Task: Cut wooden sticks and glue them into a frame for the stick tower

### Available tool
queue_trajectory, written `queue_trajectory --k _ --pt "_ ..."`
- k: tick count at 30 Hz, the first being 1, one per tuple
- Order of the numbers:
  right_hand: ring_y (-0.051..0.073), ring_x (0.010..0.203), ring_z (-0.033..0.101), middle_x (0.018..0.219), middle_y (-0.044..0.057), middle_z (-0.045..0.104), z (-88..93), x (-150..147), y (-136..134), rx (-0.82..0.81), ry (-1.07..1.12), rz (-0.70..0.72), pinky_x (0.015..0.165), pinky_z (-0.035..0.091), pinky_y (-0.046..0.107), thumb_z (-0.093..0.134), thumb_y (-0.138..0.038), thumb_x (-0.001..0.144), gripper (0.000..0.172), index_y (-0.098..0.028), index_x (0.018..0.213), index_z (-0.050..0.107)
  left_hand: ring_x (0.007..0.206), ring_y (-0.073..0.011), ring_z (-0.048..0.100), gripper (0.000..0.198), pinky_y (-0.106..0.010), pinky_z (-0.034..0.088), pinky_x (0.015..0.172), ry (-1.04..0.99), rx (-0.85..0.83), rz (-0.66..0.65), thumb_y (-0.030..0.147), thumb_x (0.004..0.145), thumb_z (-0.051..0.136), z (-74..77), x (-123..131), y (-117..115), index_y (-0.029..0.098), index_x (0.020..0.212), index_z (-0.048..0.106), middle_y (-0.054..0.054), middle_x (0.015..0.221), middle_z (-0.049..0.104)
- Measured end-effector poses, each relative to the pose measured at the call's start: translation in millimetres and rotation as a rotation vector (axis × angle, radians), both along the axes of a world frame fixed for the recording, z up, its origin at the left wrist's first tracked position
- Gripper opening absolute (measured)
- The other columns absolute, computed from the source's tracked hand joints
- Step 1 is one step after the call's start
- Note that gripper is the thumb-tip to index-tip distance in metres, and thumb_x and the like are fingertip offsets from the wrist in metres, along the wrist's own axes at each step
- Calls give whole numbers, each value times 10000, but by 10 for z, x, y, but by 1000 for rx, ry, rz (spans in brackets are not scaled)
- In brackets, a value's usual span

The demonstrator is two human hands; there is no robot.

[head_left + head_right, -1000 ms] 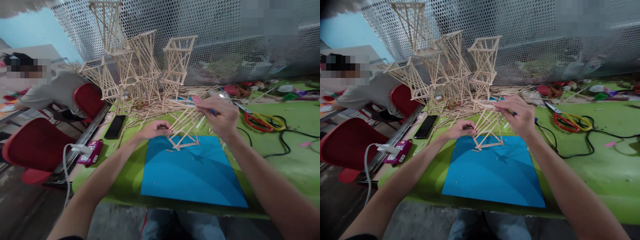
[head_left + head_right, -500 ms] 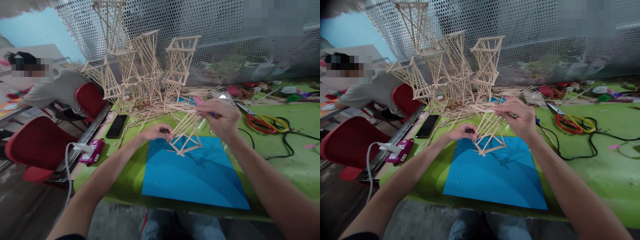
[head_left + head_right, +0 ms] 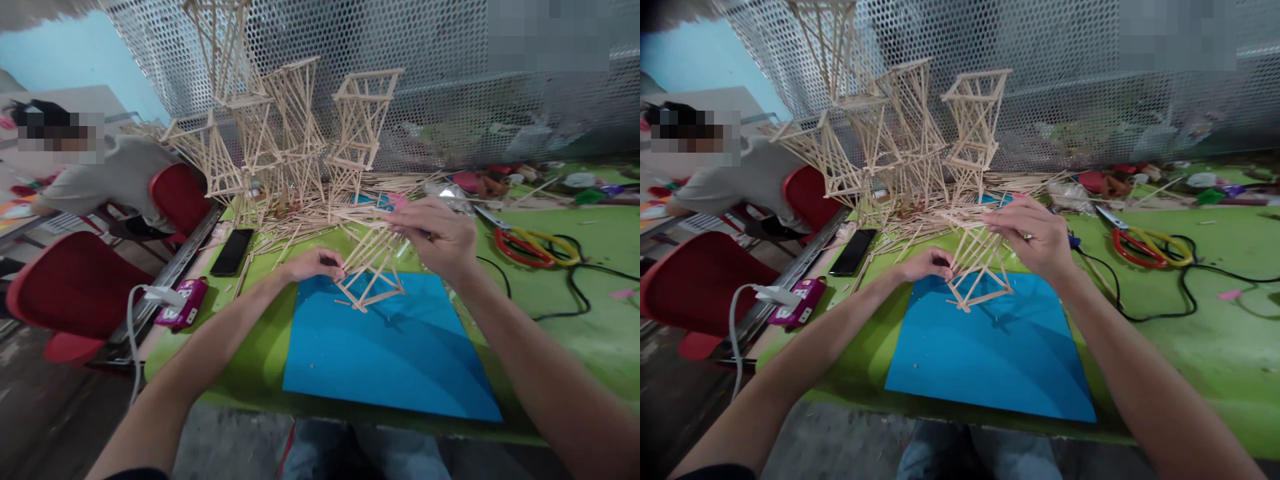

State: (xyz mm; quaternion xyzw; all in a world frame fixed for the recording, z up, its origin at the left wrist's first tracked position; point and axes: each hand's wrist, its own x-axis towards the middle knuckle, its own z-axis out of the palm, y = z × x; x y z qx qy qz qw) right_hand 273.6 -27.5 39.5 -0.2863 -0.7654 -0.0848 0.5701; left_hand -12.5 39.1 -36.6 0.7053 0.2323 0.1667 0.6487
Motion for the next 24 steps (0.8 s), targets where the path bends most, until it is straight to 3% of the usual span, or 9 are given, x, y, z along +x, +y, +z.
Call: queue_trajectory --k 4,11,24 --pt "276 953 816 1023 -42 864 -7 -3 -15 10 8 9 927 664 509 797 -238 961 284 -431 1163 850 713 -117 663 390 -259 543 734 -29 -10 -4 480 769 958 -22 3 10 141 866 790 -21 783 737" --pt "296 939 809 986 -39 859 60 -47 -72 -86 34 6 932 669 543 831 -301 940 175 -426 1057 865 741 -126 682 369 -270 558 747 -42 2 -22 456 789 950 -62 -17 44 144 929 812 -40 830 762" --pt "270 890 820 953 -14 865 35 -5 6 -13 10 38 881 674 499 818 -307 955 160 -394 1075 878 740 -118 675 398 -251 542 739 -16 -10 1 483 747 971 -64 -8 51 142 853 796 -33 823 754"
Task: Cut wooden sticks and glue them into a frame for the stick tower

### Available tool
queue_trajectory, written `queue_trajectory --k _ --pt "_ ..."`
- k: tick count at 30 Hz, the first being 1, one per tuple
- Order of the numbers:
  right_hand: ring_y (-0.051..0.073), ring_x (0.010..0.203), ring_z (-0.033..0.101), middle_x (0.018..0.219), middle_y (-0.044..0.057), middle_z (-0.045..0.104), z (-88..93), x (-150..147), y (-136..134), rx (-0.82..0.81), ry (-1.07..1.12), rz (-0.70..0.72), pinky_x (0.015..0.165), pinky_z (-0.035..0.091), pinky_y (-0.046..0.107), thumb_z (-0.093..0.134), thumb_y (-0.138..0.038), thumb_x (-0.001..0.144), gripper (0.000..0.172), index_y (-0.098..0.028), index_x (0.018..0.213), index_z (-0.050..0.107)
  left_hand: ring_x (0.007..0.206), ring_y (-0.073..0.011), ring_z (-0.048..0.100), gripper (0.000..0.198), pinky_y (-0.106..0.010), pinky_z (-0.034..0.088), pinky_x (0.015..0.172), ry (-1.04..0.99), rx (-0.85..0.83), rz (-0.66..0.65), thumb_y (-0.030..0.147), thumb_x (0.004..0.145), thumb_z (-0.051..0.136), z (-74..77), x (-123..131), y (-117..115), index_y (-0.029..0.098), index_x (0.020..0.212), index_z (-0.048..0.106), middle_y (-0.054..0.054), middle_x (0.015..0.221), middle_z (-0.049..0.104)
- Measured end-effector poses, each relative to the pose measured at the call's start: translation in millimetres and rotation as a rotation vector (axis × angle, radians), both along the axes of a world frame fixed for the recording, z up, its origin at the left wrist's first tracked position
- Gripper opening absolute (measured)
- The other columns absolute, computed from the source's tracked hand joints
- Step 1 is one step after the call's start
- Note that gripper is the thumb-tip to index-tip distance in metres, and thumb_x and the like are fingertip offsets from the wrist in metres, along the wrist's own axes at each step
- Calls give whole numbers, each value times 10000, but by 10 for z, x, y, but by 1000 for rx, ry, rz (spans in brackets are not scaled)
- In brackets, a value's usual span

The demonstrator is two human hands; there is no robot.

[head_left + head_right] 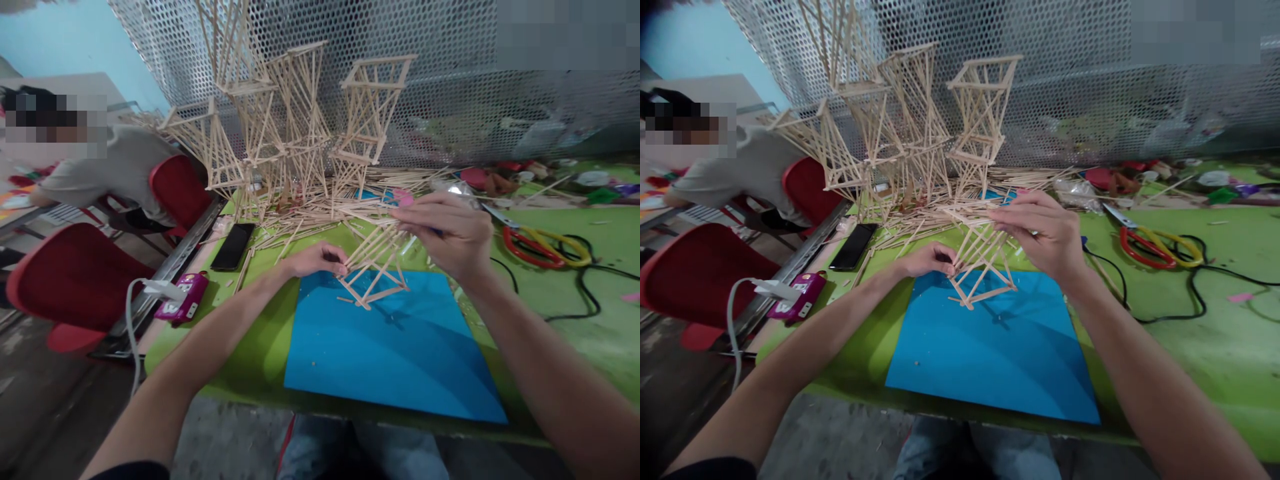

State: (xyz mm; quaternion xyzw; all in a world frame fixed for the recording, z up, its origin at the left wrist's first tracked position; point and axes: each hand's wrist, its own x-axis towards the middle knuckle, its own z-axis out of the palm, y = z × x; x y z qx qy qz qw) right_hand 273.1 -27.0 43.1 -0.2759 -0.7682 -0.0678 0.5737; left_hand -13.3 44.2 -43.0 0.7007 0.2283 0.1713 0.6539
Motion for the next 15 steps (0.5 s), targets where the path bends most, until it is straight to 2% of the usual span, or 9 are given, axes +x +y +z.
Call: queue_trajectory --k 15 --pt "289 1000 775 979 -23 861 9 -49 -94 -82 30 -115 929 636 532 822 -329 957 176 -426 1095 874 757 -126 689 355 -264 567 753 -35 -1 -29 444 793 958 -28 -17 13 146 927 818 -48 848 766"
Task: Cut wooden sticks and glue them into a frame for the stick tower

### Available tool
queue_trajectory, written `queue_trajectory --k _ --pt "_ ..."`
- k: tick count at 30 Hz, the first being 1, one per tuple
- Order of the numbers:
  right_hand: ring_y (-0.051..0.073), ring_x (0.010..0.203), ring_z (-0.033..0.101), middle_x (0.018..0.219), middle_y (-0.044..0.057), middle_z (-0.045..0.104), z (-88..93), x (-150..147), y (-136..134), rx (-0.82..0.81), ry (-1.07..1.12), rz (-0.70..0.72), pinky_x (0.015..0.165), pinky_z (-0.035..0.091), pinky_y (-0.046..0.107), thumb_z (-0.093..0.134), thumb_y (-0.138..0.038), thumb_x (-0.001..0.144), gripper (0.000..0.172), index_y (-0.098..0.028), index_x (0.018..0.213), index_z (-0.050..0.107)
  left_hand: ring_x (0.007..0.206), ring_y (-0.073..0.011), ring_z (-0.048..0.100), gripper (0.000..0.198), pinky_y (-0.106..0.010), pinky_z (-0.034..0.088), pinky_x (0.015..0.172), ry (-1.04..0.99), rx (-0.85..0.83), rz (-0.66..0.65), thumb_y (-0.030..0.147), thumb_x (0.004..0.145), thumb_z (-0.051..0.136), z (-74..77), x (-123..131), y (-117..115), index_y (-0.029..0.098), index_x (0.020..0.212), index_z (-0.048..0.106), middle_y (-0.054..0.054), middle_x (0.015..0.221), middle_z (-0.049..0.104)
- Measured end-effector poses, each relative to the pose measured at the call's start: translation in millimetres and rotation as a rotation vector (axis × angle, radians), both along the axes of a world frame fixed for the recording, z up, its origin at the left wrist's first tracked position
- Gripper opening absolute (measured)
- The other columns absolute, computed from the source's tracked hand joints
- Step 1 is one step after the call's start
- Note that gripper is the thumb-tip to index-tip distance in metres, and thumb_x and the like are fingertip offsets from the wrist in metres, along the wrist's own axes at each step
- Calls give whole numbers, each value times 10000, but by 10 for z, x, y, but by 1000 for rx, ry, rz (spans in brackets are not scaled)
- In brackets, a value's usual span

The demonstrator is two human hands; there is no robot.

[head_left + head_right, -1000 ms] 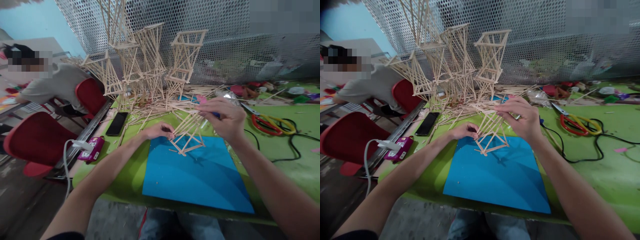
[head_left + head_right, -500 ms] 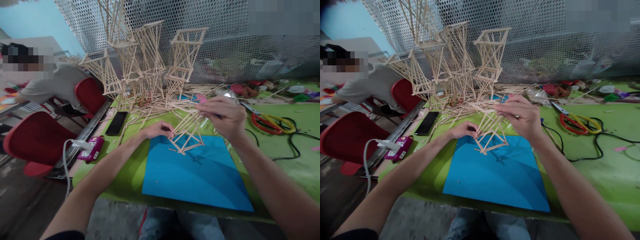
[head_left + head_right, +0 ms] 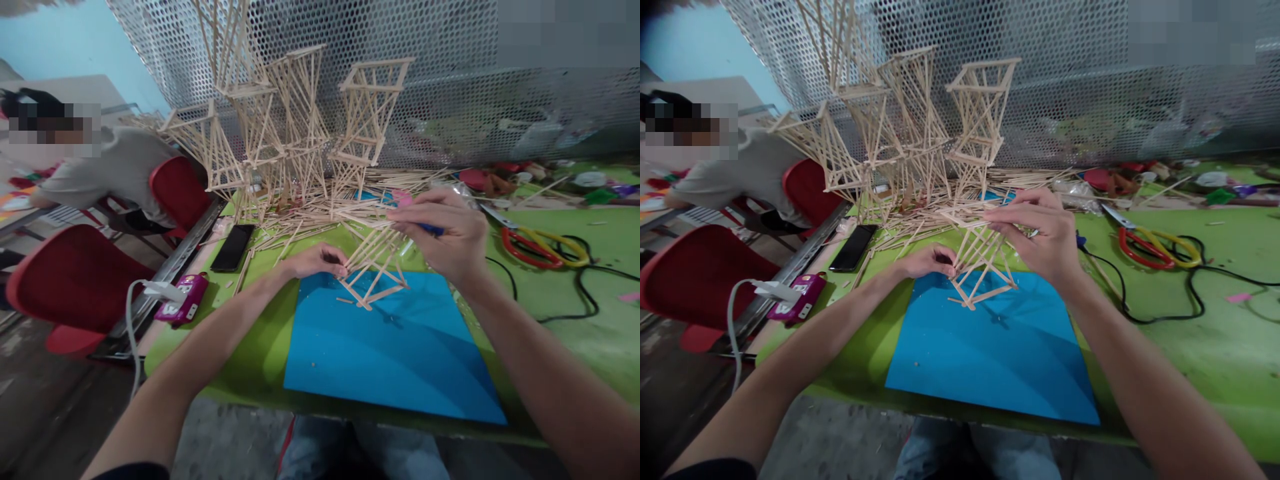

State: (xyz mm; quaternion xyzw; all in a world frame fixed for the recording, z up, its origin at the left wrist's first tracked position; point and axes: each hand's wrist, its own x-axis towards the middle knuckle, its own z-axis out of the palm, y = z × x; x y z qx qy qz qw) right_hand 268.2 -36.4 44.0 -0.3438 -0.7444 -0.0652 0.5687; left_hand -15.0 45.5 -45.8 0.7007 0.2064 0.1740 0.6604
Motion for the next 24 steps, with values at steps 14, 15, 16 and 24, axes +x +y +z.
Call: queue_trajectory --k 14,15,16,24 --pt "290 989 763 959 -7 850 -19 -32 8 7 -1 -12 948 633 531 805 -374 969 149 -423 1093 872 761 -133 695 403 -275 566 759 31 25 27 491 778 952 28 10 -15 140 922 819 -53 850 771" --pt "291 994 762 958 -8 851 -19 -37 6 13 1 -15 958 629 535 805 -366 969 154 -426 1095 871 760 -131 694 398 -274 565 761 31 27 27 490 782 949 31 9 -17 140 925 821 -53 850 771" --pt "293 1001 761 962 -10 852 -21 -37 8 16 -1 -19 964 625 539 803 -358 971 161 -429 1100 870 761 -130 695 392 -274 564 762 32 29 26 486 786 947 33 8 -18 142 926 822 -52 850 771" --pt "291 1023 767 1015 -19 864 -14 13 23 25 -72 -10 959 601 534 779 -350 988 174 -420 1122 865 777 -138 699 386 -281 570 777 36 19 26 479 781 948 25 12 -17 147 930 819 -47 862 773"
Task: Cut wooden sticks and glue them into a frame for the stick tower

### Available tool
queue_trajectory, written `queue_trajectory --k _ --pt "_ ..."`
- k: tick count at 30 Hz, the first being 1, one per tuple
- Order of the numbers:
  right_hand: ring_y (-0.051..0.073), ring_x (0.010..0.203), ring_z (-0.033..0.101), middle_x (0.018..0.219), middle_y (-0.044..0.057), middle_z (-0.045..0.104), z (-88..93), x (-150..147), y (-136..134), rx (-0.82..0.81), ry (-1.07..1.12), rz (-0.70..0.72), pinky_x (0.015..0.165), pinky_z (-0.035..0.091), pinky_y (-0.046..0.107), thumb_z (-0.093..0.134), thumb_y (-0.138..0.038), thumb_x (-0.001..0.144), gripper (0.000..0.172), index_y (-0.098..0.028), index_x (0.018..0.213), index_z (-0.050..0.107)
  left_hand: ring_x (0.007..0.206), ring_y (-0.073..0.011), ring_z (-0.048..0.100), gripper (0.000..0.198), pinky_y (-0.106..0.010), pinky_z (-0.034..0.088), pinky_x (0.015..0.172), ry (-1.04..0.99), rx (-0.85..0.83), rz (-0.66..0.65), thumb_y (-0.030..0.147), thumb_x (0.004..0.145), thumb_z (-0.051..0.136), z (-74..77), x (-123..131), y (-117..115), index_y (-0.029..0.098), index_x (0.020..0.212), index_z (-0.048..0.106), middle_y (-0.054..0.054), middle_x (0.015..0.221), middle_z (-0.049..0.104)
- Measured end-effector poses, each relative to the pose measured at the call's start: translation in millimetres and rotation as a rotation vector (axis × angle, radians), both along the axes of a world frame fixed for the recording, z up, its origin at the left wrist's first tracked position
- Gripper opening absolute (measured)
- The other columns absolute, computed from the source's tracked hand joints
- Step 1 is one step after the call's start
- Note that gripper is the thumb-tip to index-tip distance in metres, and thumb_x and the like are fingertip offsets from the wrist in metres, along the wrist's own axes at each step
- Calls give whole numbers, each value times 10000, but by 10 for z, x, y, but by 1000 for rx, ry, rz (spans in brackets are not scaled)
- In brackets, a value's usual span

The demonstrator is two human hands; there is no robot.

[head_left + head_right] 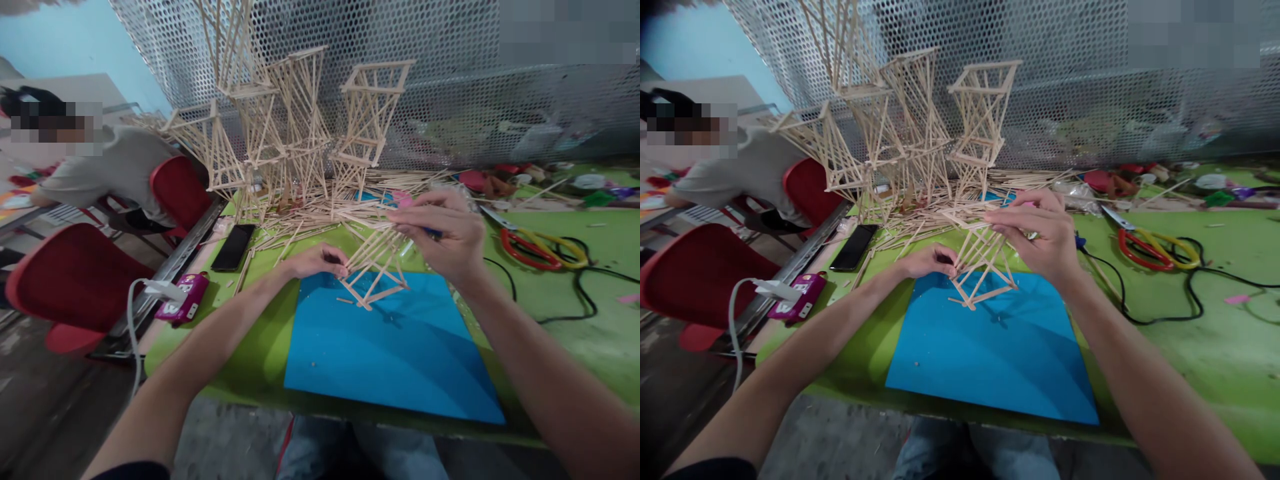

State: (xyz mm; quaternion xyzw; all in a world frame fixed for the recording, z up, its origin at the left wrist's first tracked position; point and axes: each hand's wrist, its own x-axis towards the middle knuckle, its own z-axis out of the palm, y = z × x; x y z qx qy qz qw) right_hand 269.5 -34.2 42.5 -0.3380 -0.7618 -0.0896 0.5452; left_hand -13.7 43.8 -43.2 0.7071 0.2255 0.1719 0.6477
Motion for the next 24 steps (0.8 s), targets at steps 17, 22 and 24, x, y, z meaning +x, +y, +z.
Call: queue_trajectory --k 17,22,24 --pt "360 1307 620 1499 10 703 -42 -54 -2 17 -166 -160 1116 476 646 659 -352 1043 364 -430 1389 744 814 -142 701 392 -283 555 803 36 119 101 516 816 907 140 23 -93 153 907 789 -40 889 769" --pt "385 1428 523 1611 30 596 -130 -4 62 -49 -246 -176 1191 412 659 652 -331 1035 518 -429 1542 617 815 -158 716 396 -283 534 773 77 286 220 539 868 856 206 14 -121 159 970 801 -61 945 797" --pt "379 1446 513 1629 33 577 -175 31 105 -87 -275 -157 1205 397 645 640 -314 1038 543 -436 1565 592 850 -168 723 388 -296 538 814 101 384 265 542 882 845 206 13 -104 168 981 814 -68 986 804"
